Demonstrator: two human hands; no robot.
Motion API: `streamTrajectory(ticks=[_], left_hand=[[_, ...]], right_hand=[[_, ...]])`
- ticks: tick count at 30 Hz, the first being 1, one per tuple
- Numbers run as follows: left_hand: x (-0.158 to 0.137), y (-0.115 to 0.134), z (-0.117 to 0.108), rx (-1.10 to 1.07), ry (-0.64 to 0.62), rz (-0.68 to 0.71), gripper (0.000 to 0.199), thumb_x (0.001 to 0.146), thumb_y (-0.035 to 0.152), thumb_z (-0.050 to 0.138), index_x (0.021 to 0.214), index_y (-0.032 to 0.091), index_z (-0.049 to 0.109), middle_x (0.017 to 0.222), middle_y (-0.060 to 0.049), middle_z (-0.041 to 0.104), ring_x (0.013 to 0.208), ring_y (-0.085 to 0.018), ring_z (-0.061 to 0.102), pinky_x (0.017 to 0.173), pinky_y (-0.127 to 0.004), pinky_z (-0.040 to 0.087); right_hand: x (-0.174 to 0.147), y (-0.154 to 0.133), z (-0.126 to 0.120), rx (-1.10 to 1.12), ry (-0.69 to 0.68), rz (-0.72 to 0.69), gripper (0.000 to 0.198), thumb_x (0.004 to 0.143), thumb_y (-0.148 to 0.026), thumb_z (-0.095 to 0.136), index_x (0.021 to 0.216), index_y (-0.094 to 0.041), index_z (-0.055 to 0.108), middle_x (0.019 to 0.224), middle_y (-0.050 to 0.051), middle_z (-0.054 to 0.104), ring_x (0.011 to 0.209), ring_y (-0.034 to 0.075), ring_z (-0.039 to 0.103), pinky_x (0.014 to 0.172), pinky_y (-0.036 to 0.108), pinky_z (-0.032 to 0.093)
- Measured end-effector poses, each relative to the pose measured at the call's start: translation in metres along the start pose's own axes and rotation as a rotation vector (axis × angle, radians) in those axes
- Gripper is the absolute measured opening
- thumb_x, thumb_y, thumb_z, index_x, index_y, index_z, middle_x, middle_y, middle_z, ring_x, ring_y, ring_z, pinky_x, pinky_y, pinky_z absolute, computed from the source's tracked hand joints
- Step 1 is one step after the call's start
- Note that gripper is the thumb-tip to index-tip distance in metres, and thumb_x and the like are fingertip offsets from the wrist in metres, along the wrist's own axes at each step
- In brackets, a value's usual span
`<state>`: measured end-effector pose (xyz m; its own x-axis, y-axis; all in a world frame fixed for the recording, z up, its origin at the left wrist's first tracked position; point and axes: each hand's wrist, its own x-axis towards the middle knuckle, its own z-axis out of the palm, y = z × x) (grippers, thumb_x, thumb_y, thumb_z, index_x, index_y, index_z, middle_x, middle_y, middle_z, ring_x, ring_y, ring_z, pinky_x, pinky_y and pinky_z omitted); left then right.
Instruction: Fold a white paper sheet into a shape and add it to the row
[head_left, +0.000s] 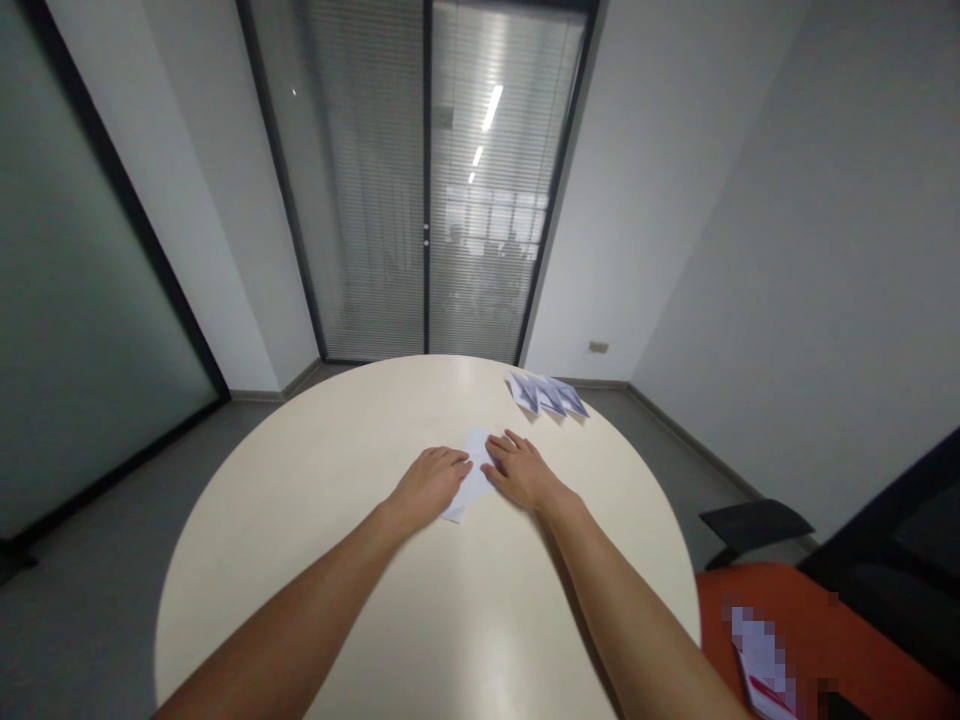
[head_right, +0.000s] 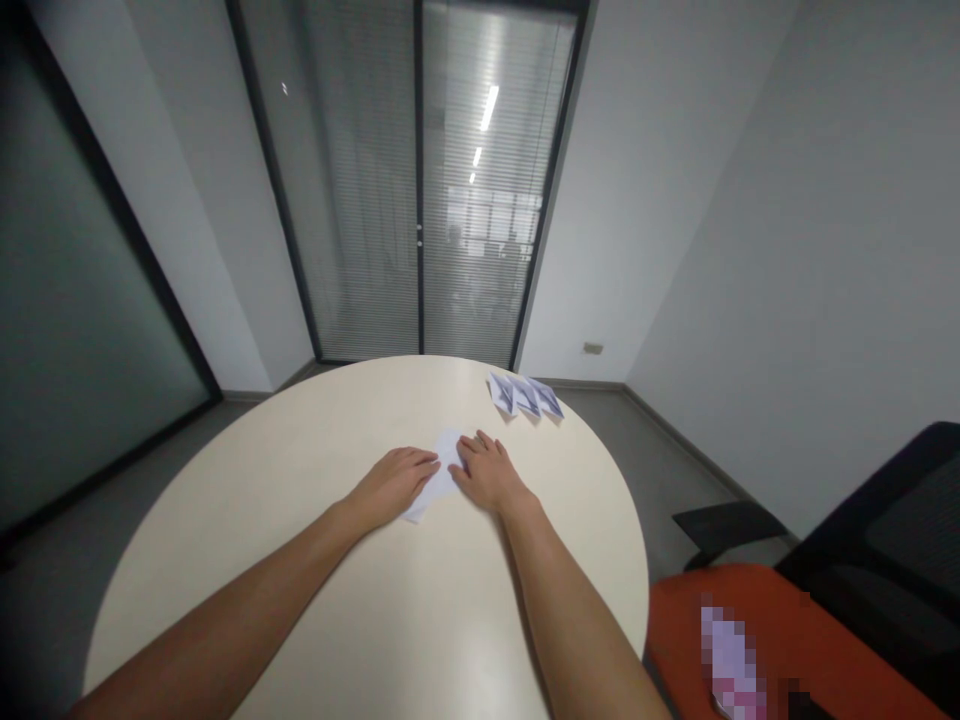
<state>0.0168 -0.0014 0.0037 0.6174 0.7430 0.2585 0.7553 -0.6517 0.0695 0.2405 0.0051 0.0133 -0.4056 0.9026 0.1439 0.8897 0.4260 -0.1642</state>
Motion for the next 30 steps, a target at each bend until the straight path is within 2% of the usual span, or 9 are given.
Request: streamTrajectory(ticks=[4, 8, 12, 14, 17, 25, 30], left_hand=[[-0.007, -0.002, -0.003, -0.037, 0.003, 0.071, 0.04, 0.103, 0.031, 0.044, 0.136, 0.021, 0.064, 0.143, -0.008, 0.057, 0.128, -0.023, 0.054, 0.113, -0.042, 0.042], [-0.011, -0.004, -0.004, -0.058, -0.008, 0.098, 0.045, 0.103, 0.037, 0.046, 0.143, 0.022, 0.058, 0.151, -0.007, 0.05, 0.133, -0.023, 0.05, 0.118, -0.043, 0.038], [-0.006, -0.001, -0.008, -0.071, -0.012, 0.004, 0.035, 0.101, 0.029, 0.049, 0.132, 0.025, 0.066, 0.139, -0.005, 0.06, 0.127, -0.021, 0.053, 0.115, -0.04, 0.039], [-0.003, 0.001, -0.011, -0.087, -0.014, -0.035, 0.031, 0.102, 0.027, 0.048, 0.124, 0.026, 0.07, 0.129, -0.004, 0.065, 0.121, -0.02, 0.056, 0.11, -0.037, 0.042], [-0.001, 0.001, -0.016, -0.112, -0.03, -0.052, 0.029, 0.102, 0.027, 0.048, 0.116, 0.023, 0.073, 0.119, -0.005, 0.068, 0.114, -0.019, 0.059, 0.105, -0.034, 0.045], [-0.005, -0.005, -0.026, -0.186, -0.089, 0.047, 0.024, 0.098, 0.022, 0.054, 0.11, 0.022, 0.075, 0.112, -0.003, 0.069, 0.108, -0.016, 0.06, 0.096, -0.026, 0.045], [-0.01, -0.006, -0.035, -0.262, -0.13, 0.031, 0.019, 0.095, 0.025, 0.058, 0.099, 0.023, 0.077, 0.106, -0.001, 0.07, 0.103, -0.013, 0.062, 0.093, -0.023, 0.044]], right_hand=[[0.0, 0.001, 0.003, -0.02, -0.019, 0.037, 0.056, 0.105, -0.046, 0.039, 0.154, -0.019, 0.046, 0.162, 0.012, 0.039, 0.153, 0.037, 0.027, 0.121, 0.058, 0.027], [0.004, 0.006, 0.008, -0.036, 0.047, 0.025, 0.051, 0.105, -0.04, 0.042, 0.15, -0.017, 0.051, 0.162, 0.013, 0.04, 0.153, 0.036, 0.028, 0.121, 0.057, 0.028], [0.011, 0.012, 0.013, 0.035, 0.128, -0.182, 0.043, 0.103, -0.026, 0.045, 0.141, -0.015, 0.059, 0.152, 0.016, 0.052, 0.147, 0.028, 0.04, 0.124, 0.053, 0.028], [0.012, 0.013, 0.016, 0.098, 0.123, -0.272, 0.041, 0.102, -0.024, 0.045, 0.139, -0.014, 0.061, 0.147, 0.016, 0.057, 0.142, 0.027, 0.047, 0.122, 0.05, 0.033], [0.012, 0.012, 0.017, 0.143, 0.086, -0.254, 0.043, 0.103, -0.028, 0.045, 0.141, -0.014, 0.059, 0.148, 0.017, 0.056, 0.14, 0.028, 0.049, 0.117, 0.048, 0.04], [0.01, 0.008, 0.006, 0.093, 0.018, -0.226, 0.042, 0.105, -0.032, 0.041, 0.141, -0.015, 0.055, 0.151, 0.016, 0.052, 0.142, 0.032, 0.047, 0.113, 0.051, 0.04], [0.009, 0.009, 0.008, 0.082, 0.024, -0.233, 0.043, 0.105, -0.032, 0.041, 0.142, -0.013, 0.055, 0.151, 0.017, 0.052, 0.141, 0.033, 0.047, 0.111, 0.051, 0.042]])
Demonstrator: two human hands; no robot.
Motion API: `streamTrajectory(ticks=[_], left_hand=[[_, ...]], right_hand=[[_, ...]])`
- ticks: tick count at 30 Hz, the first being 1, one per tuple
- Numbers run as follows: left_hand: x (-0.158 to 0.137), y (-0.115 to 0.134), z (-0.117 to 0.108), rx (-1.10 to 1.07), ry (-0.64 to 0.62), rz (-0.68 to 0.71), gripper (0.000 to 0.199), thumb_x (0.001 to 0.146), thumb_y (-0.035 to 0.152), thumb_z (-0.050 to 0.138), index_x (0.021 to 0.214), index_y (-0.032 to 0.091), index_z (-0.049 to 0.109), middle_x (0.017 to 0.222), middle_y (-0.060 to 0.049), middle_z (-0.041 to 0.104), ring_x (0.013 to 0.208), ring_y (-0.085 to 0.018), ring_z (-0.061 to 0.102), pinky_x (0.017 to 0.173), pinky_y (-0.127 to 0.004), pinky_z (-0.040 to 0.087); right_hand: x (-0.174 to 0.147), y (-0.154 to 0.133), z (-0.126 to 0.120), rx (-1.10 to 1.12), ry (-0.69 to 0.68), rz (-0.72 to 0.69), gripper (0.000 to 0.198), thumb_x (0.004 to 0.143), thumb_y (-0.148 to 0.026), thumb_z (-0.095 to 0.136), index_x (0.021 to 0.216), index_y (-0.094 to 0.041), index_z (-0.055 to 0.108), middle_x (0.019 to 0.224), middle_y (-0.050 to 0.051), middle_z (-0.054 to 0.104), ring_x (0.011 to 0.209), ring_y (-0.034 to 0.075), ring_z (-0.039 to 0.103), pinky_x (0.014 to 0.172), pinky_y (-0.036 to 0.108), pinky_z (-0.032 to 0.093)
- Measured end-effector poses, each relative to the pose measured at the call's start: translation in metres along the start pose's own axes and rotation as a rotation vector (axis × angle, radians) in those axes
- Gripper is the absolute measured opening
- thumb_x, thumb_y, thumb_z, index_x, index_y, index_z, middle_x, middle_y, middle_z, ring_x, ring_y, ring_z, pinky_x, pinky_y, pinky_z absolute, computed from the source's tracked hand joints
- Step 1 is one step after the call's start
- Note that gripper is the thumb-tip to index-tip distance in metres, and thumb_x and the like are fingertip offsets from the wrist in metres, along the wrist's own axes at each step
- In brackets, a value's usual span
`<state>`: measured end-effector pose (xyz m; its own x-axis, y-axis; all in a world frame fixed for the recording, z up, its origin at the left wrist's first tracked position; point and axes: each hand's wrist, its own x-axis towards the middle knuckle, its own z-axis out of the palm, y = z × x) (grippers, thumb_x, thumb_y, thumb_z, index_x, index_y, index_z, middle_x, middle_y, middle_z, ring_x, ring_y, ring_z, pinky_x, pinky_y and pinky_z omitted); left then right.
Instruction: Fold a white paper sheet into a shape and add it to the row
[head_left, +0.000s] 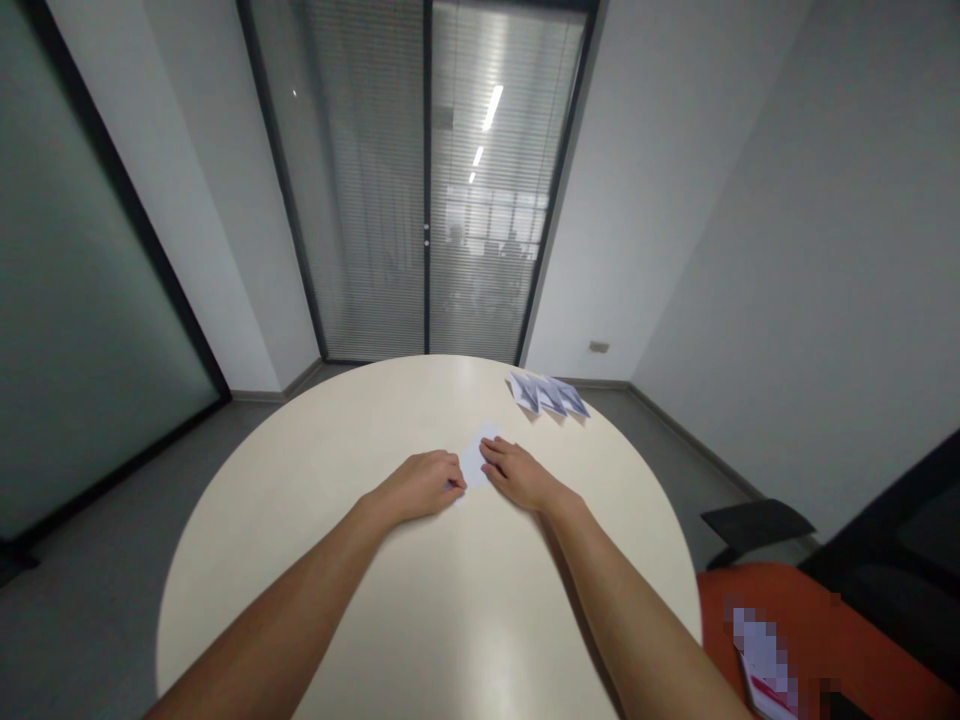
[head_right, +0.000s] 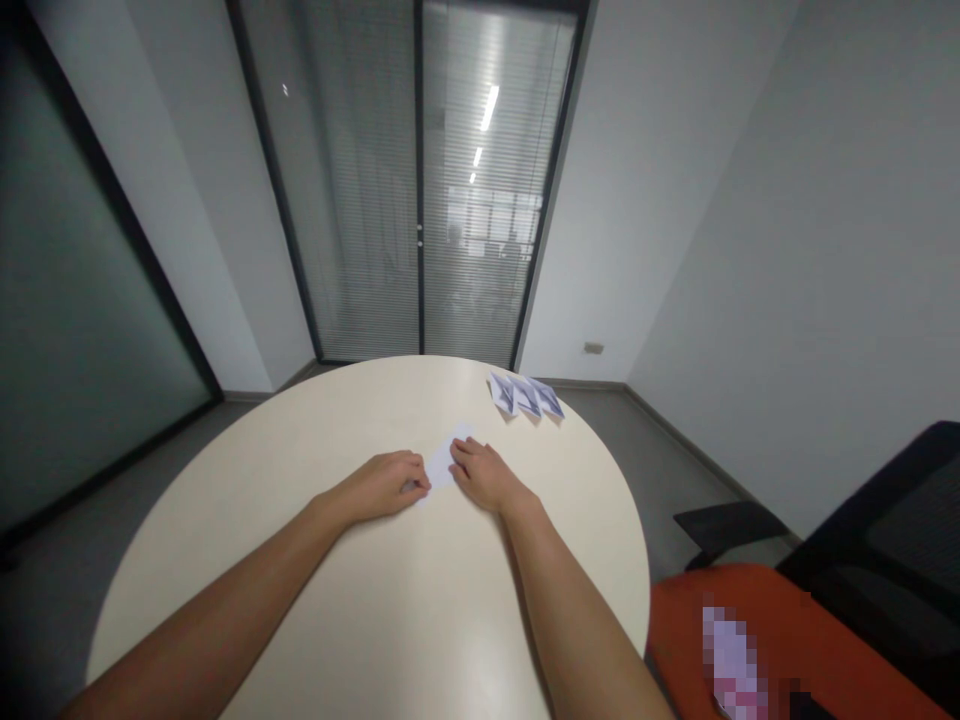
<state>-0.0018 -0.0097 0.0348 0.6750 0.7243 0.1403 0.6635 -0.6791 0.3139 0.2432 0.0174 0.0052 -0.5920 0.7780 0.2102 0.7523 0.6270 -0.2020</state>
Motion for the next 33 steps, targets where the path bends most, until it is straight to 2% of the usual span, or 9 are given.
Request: streamTrajectory(ticks=[4, 8, 11, 15, 19, 22, 25, 33], left_hand=[[-0.001, 0.002, -0.006, -0.04, -0.017, -0.034, 0.017, 0.093, 0.025, 0.06, 0.096, 0.022, 0.077, 0.103, 0.0, 0.071, 0.099, -0.012, 0.063, 0.089, -0.022, 0.043], [-0.001, 0.001, -0.006, -0.061, -0.004, -0.058, 0.017, 0.094, 0.024, 0.059, 0.096, 0.02, 0.075, 0.104, 0.0, 0.07, 0.095, -0.011, 0.063, 0.087, -0.021, 0.043], [0.001, -0.003, -0.003, -0.039, 0.008, -0.062, 0.019, 0.095, 0.023, 0.057, 0.1, 0.02, 0.075, 0.107, 0.0, 0.071, 0.1, -0.012, 0.063, 0.09, -0.021, 0.043], [0.002, -0.005, -0.001, -0.029, 0.037, -0.095, 0.022, 0.097, 0.025, 0.055, 0.106, 0.022, 0.074, 0.113, 0.0, 0.07, 0.104, -0.013, 0.063, 0.093, -0.021, 0.043], [0.0, -0.003, -0.004, -0.018, 0.031, -0.122, 0.019, 0.095, 0.026, 0.056, 0.102, 0.023, 0.074, 0.108, 0.001, 0.071, 0.099, -0.012, 0.064, 0.09, -0.022, 0.043], [-0.003, -0.002, -0.01, -0.026, 0.008, -0.126, 0.019, 0.089, 0.036, 0.066, 0.102, 0.025, 0.073, 0.108, 0.002, 0.071, 0.099, -0.014, 0.064, 0.089, -0.023, 0.044], [-0.007, -0.003, -0.015, -0.048, -0.023, -0.113, 0.03, 0.08, 0.043, 0.074, 0.104, 0.025, 0.072, 0.112, 0.002, 0.069, 0.103, -0.016, 0.064, 0.09, -0.023, 0.044], [-0.01, -0.008, -0.014, -0.058, 0.005, -0.102, 0.027, 0.081, 0.03, 0.066, 0.106, 0.023, 0.072, 0.111, 0.001, 0.071, 0.101, -0.015, 0.065, 0.089, -0.022, 0.044]], right_hand=[[0.0, 0.002, 0.001, -0.006, 0.016, 0.0, 0.042, 0.105, -0.031, 0.042, 0.14, -0.012, 0.056, 0.15, 0.018, 0.053, 0.14, 0.035, 0.047, 0.111, 0.052, 0.041], [0.002, 0.002, -0.002, 0.024, 0.063, -0.085, 0.031, 0.103, -0.027, 0.047, 0.122, -0.013, 0.066, 0.134, 0.017, 0.064, 0.128, 0.03, 0.056, 0.109, 0.046, 0.044], [0.002, 0.0, -0.005, 0.057, 0.09, -0.105, 0.026, 0.101, -0.024, 0.049, 0.113, -0.015, 0.07, 0.125, 0.015, 0.068, 0.125, 0.028, 0.059, 0.109, 0.044, 0.044], [0.001, -0.006, -0.008, 0.141, 0.059, -0.116, 0.03, 0.098, -0.029, 0.055, 0.12, -0.018, 0.071, 0.134, 0.013, 0.066, 0.133, 0.027, 0.056, 0.112, 0.041, 0.043], [-0.001, -0.008, -0.008, 0.193, 0.003, -0.065, 0.046, 0.095, -0.042, 0.062, 0.132, -0.016, 0.068, 0.148, 0.016, 0.056, 0.141, 0.031, 0.05, 0.117, 0.044, 0.04], [-0.001, -0.006, -0.009, 0.216, -0.018, -0.043, 0.051, 0.097, -0.046, 0.059, 0.137, -0.015, 0.066, 0.15, 0.018, 0.053, 0.141, 0.031, 0.049, 0.119, 0.045, 0.038], [0.0, -0.006, -0.008, 0.225, -0.029, -0.045, 0.053, 0.098, -0.048, 0.057, 0.138, -0.014, 0.065, 0.151, 0.018, 0.052, 0.142, 0.031, 0.049, 0.12, 0.045, 0.037], [-0.001, -0.004, -0.006, 0.238, -0.011, -0.055, 0.048, 0.099, -0.047, 0.058, 0.138, -0.019, 0.066, 0.151, 0.015, 0.053, 0.141, 0.03, 0.05, 0.119, 0.046, 0.038]])
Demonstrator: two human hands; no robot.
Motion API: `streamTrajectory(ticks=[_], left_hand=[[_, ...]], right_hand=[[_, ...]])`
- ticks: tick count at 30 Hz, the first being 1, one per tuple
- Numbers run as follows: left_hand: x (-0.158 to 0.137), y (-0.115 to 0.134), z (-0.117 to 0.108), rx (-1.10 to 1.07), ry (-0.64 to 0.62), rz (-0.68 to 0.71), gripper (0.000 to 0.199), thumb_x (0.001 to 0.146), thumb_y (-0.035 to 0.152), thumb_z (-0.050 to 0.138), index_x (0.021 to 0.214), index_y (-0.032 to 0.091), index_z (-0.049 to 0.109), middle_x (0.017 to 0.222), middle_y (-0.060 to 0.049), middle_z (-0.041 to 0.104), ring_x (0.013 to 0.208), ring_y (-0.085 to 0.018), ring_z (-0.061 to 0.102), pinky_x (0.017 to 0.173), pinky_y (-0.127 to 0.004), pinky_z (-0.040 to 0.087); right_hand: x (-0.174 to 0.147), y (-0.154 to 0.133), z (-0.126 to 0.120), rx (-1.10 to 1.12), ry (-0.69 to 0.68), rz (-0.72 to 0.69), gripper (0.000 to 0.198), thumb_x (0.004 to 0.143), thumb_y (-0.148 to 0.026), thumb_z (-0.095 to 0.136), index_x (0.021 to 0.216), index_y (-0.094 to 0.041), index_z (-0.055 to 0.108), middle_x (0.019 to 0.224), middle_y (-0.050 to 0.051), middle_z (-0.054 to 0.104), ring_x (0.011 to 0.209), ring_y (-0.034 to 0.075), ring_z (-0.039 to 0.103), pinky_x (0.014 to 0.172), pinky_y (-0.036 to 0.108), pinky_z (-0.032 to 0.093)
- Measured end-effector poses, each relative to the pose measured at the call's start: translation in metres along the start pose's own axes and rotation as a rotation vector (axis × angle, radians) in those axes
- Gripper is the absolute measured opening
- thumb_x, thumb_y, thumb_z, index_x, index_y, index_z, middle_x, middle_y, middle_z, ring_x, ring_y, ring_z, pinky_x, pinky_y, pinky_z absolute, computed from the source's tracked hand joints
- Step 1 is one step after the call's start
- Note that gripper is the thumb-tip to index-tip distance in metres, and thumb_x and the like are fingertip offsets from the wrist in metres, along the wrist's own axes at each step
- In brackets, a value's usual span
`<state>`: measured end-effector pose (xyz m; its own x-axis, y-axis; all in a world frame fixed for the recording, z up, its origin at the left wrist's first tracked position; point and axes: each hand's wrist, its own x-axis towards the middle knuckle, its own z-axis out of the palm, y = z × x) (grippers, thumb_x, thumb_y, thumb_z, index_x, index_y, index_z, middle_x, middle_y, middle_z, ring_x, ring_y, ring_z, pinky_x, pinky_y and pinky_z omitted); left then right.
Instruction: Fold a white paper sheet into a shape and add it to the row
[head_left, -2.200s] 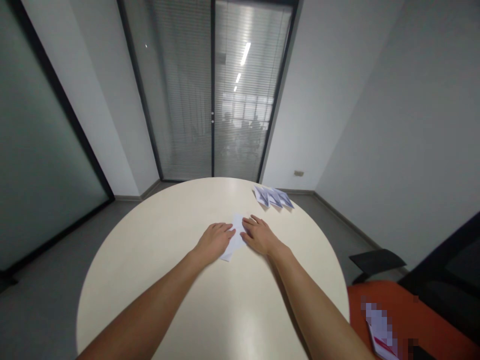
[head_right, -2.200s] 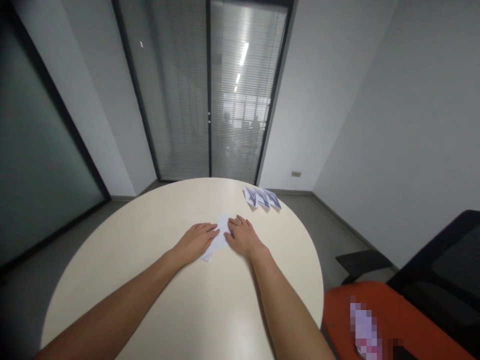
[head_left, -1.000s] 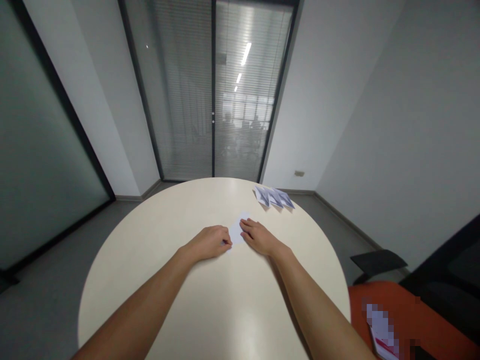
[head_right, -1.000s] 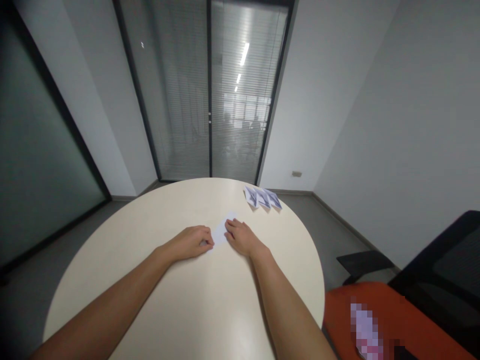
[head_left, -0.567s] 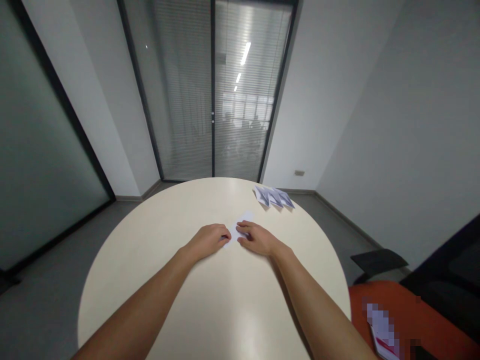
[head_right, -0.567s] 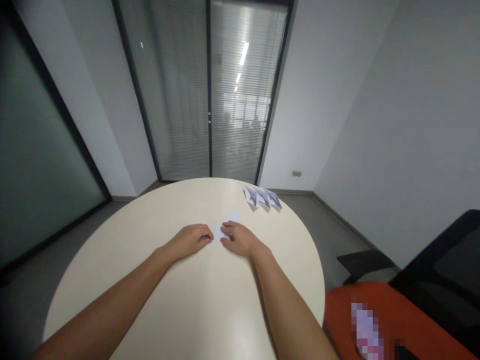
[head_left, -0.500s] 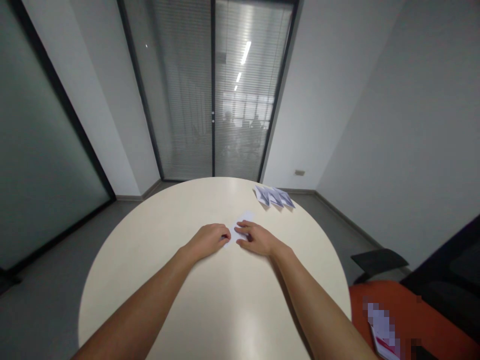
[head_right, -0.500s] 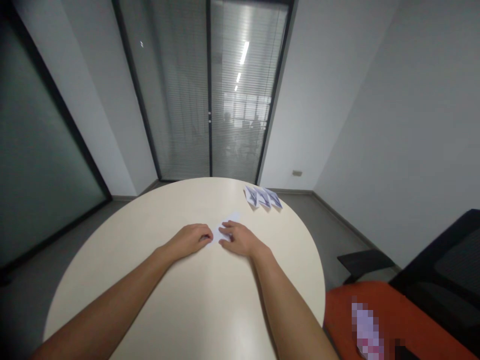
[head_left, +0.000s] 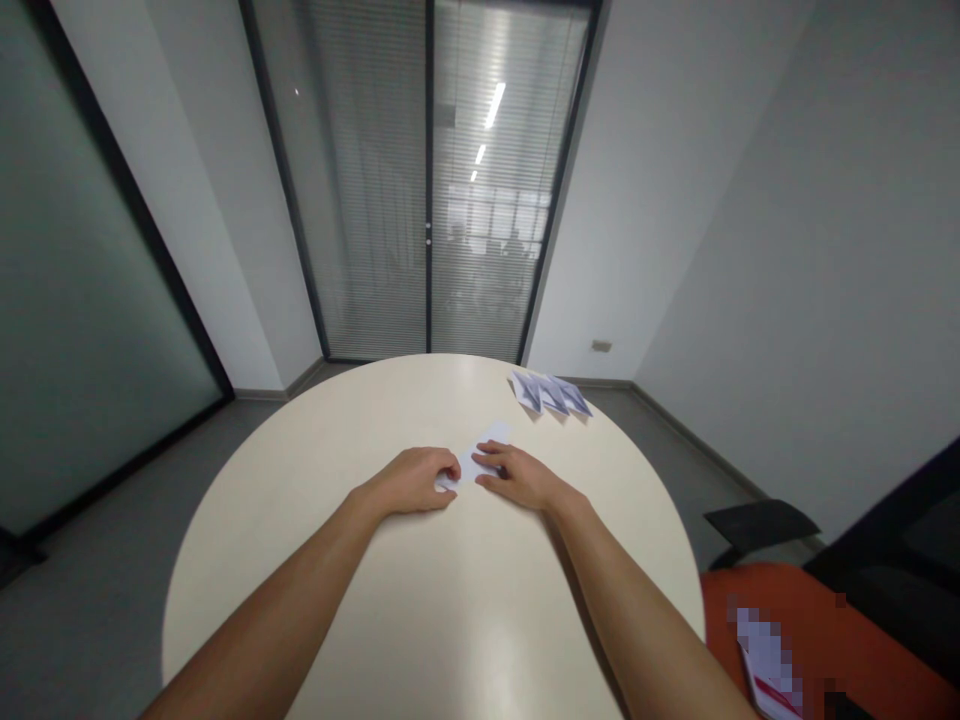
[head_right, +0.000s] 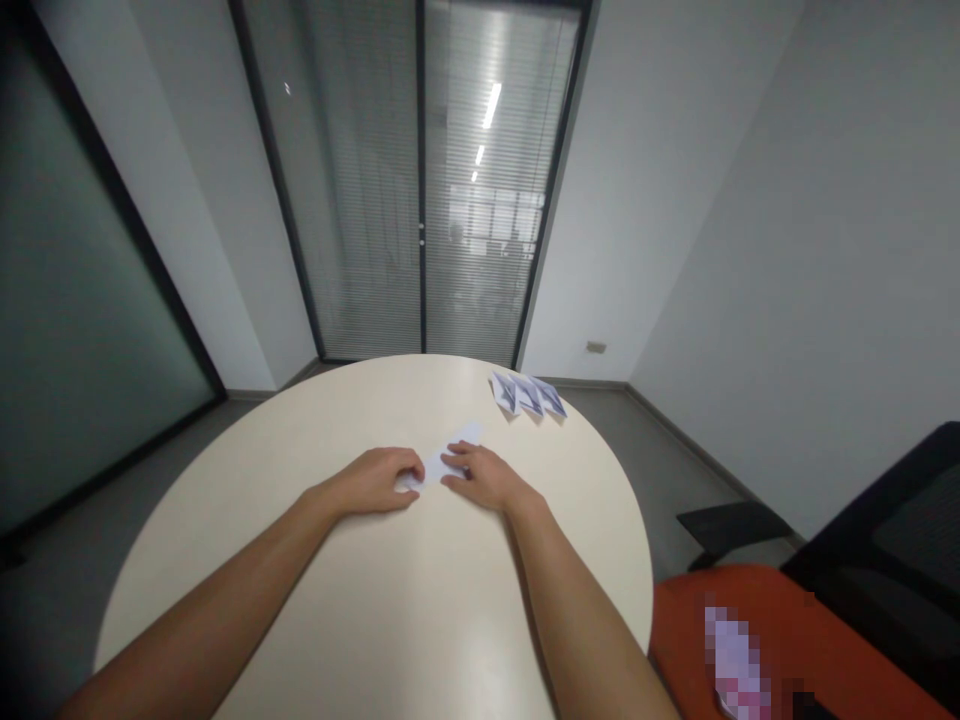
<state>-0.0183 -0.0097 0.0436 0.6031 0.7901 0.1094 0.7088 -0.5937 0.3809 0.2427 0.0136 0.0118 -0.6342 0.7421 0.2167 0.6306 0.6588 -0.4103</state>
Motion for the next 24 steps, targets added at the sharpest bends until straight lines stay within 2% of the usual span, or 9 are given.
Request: streamTrajectory(ticks=[5, 8, 11, 18, 24], left_hand=[[0.001, -0.002, 0.002, -0.017, 0.027, -0.008, 0.025, 0.084, 0.03, 0.061, 0.104, 0.022, 0.073, 0.107, 0.0, 0.073, 0.094, -0.014, 0.066, 0.085, -0.021, 0.044], [0.003, -0.002, 0.003, -0.019, 0.051, -0.008, 0.025, 0.088, 0.03, 0.058, 0.105, 0.022, 0.073, 0.105, -0.001, 0.073, 0.093, -0.013, 0.066, 0.084, -0.02, 0.044], [0.004, -0.002, 0.005, -0.026, 0.071, -0.013, 0.026, 0.09, 0.029, 0.057, 0.108, 0.023, 0.073, 0.103, 0.0, 0.073, 0.091, -0.012, 0.066, 0.082, -0.02, 0.043], [0.006, -0.002, 0.009, -0.067, 0.115, -0.028, 0.028, 0.093, 0.028, 0.054, 0.113, 0.022, 0.072, 0.1, -0.001, 0.073, 0.084, -0.01, 0.065, 0.075, -0.018, 0.041], [0.009, -0.001, 0.01, -0.063, 0.119, -0.07, 0.028, 0.095, 0.026, 0.051, 0.116, 0.021, 0.07, 0.101, -0.002, 0.072, 0.081, -0.01, 0.063, 0.074, -0.018, 0.042]], right_hand=[[0.001, -0.003, -0.002, -0.015, 0.034, 0.001, 0.041, 0.096, -0.041, 0.064, 0.131, -0.02, 0.071, 0.147, 0.015, 0.058, 0.135, 0.03, 0.056, 0.116, 0.047, 0.042], [0.003, -0.011, -0.002, 0.003, 0.06, -0.003, 0.033, 0.092, -0.034, 0.069, 0.122, -0.023, 0.076, 0.138, 0.013, 0.065, 0.127, 0.029, 0.061, 0.11, 0.043, 0.046], [0.005, -0.019, 0.0, 0.031, 0.075, -0.051, 0.028, 0.089, -0.034, 0.072, 0.115, -0.024, 0.079, 0.128, 0.01, 0.07, 0.119, 0.027, 0.064, 0.104, 0.04, 0.049], [0.014, -0.025, 0.012, 0.11, 0.143, -0.059, 0.012, 0.091, -0.023, 0.068, 0.097, -0.021, 0.078, 0.104, 0.006, 0.075, 0.104, 0.022, 0.065, 0.095, 0.033, 0.048], [0.016, -0.028, 0.014, 0.084, 0.152, -0.008, 0.012, 0.088, -0.016, 0.064, 0.093, -0.019, 0.075, 0.098, 0.005, 0.073, 0.096, 0.021, 0.063, 0.092, 0.032, 0.046]])
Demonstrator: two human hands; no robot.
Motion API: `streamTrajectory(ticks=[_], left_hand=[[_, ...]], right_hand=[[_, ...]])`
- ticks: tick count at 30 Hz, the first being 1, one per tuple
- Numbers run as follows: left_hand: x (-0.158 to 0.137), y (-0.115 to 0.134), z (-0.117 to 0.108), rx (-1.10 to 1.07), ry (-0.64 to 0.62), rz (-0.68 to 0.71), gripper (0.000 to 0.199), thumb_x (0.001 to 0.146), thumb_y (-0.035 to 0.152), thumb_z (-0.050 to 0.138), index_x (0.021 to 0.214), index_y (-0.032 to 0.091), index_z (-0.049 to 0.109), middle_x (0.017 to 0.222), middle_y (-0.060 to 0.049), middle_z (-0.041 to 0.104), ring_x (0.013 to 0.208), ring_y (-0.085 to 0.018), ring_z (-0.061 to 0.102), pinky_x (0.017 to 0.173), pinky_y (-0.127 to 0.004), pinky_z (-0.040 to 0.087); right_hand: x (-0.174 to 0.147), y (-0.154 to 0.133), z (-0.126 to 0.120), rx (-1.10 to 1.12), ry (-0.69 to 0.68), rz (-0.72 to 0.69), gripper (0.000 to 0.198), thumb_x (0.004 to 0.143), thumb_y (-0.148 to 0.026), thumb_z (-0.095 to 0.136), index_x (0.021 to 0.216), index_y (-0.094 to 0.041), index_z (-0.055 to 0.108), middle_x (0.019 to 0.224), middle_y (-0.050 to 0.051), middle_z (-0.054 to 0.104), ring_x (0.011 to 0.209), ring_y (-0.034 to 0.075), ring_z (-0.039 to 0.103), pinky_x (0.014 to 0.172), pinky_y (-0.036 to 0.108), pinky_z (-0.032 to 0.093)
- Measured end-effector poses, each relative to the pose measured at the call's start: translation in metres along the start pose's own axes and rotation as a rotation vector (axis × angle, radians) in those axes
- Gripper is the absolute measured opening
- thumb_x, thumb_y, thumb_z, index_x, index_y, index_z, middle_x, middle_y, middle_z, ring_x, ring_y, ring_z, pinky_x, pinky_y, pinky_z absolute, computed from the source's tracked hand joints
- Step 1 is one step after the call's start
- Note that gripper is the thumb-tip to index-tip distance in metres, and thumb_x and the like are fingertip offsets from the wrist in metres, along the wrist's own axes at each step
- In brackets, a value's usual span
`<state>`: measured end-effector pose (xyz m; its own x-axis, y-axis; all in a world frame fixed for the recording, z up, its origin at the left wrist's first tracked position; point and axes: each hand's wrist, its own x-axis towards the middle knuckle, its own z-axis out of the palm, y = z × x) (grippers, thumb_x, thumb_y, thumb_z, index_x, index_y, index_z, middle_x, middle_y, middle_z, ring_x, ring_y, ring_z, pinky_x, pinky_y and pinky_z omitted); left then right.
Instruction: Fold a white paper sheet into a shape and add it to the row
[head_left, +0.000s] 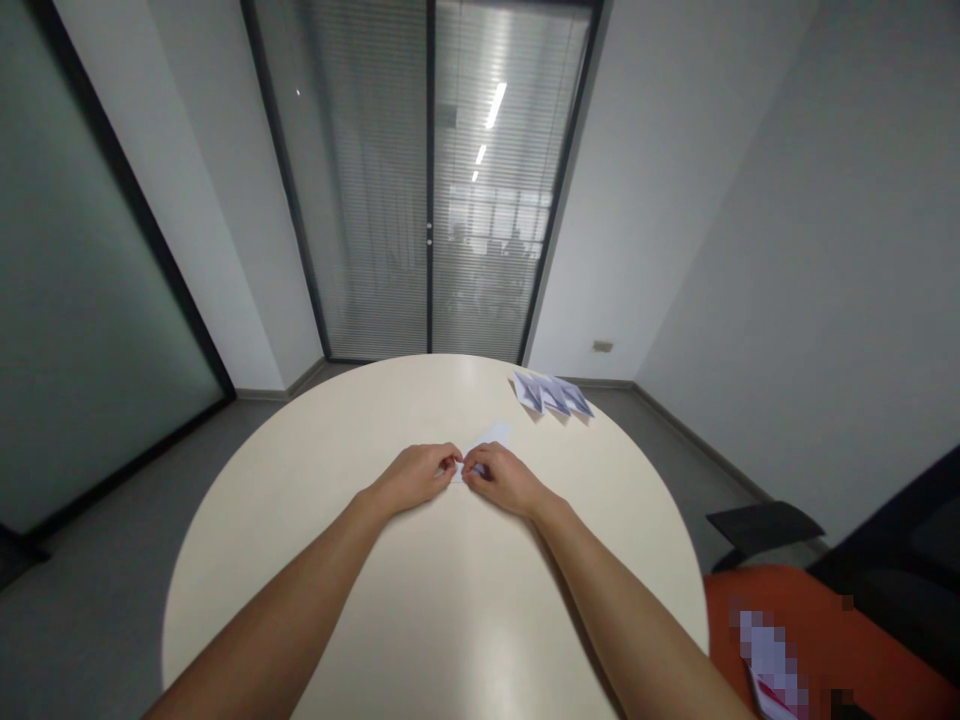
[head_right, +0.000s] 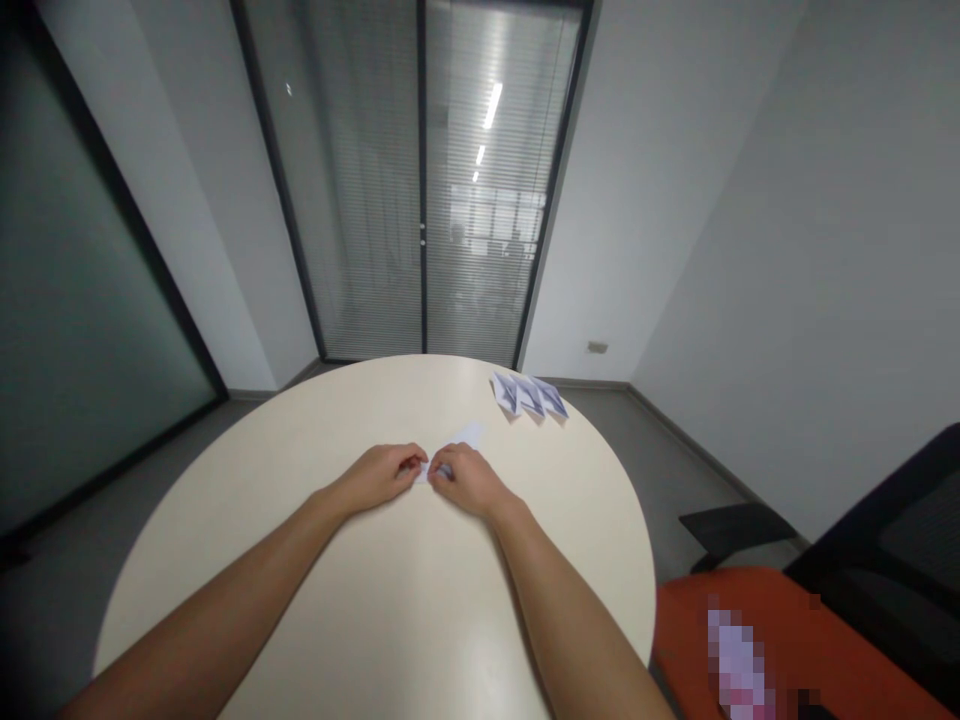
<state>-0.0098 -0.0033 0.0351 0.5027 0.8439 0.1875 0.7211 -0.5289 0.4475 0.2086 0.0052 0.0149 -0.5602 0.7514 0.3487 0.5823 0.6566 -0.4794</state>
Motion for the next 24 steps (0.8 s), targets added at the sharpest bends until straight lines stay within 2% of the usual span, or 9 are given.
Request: streamTrajectory(ticks=[5, 16, 21, 24], left_hand=[[0.003, -0.005, 0.007, -0.04, 0.033, 0.042, 0.028, 0.091, 0.016, 0.051, 0.11, 0.018, 0.07, 0.109, -0.004, 0.071, 0.093, -0.011, 0.064, 0.083, -0.019, 0.046], [0.004, -0.007, 0.013, -0.117, 0.074, 0.021, 0.031, 0.092, 0.017, 0.049, 0.116, 0.018, 0.068, 0.111, -0.004, 0.071, 0.097, -0.011, 0.065, 0.086, -0.02, 0.049], [0.002, -0.007, 0.009, -0.155, 0.014, 0.039, 0.034, 0.087, 0.018, 0.056, 0.119, 0.019, 0.067, 0.114, -0.004, 0.07, 0.101, -0.012, 0.065, 0.089, -0.02, 0.049], [0.002, -0.007, 0.009, -0.145, -0.004, 0.025, 0.034, 0.089, 0.017, 0.054, 0.12, 0.02, 0.066, 0.114, -0.003, 0.07, 0.101, -0.012, 0.065, 0.09, -0.02, 0.048]], right_hand=[[0.0, -0.002, 0.0, -0.008, -0.004, 0.015, 0.013, 0.087, -0.015, 0.064, 0.094, -0.019, 0.075, 0.099, 0.006, 0.072, 0.097, 0.021, 0.063, 0.092, 0.032, 0.045], [0.0, -0.005, -0.001, -0.004, -0.001, 0.027, 0.01, 0.086, -0.017, 0.069, 0.094, -0.02, 0.075, 0.099, 0.005, 0.071, 0.094, 0.02, 0.062, 0.089, 0.032, 0.045], [0.0, -0.002, 0.0, 0.014, 0.002, 0.019, 0.01, 0.089, -0.021, 0.068, 0.096, -0.021, 0.075, 0.101, 0.006, 0.072, 0.099, 0.021, 0.063, 0.092, 0.033, 0.046], [-0.001, 0.0, 0.001, 0.011, 0.006, -0.001, 0.009, 0.089, -0.021, 0.068, 0.096, -0.021, 0.075, 0.102, 0.006, 0.072, 0.099, 0.021, 0.063, 0.092, 0.033, 0.046]])
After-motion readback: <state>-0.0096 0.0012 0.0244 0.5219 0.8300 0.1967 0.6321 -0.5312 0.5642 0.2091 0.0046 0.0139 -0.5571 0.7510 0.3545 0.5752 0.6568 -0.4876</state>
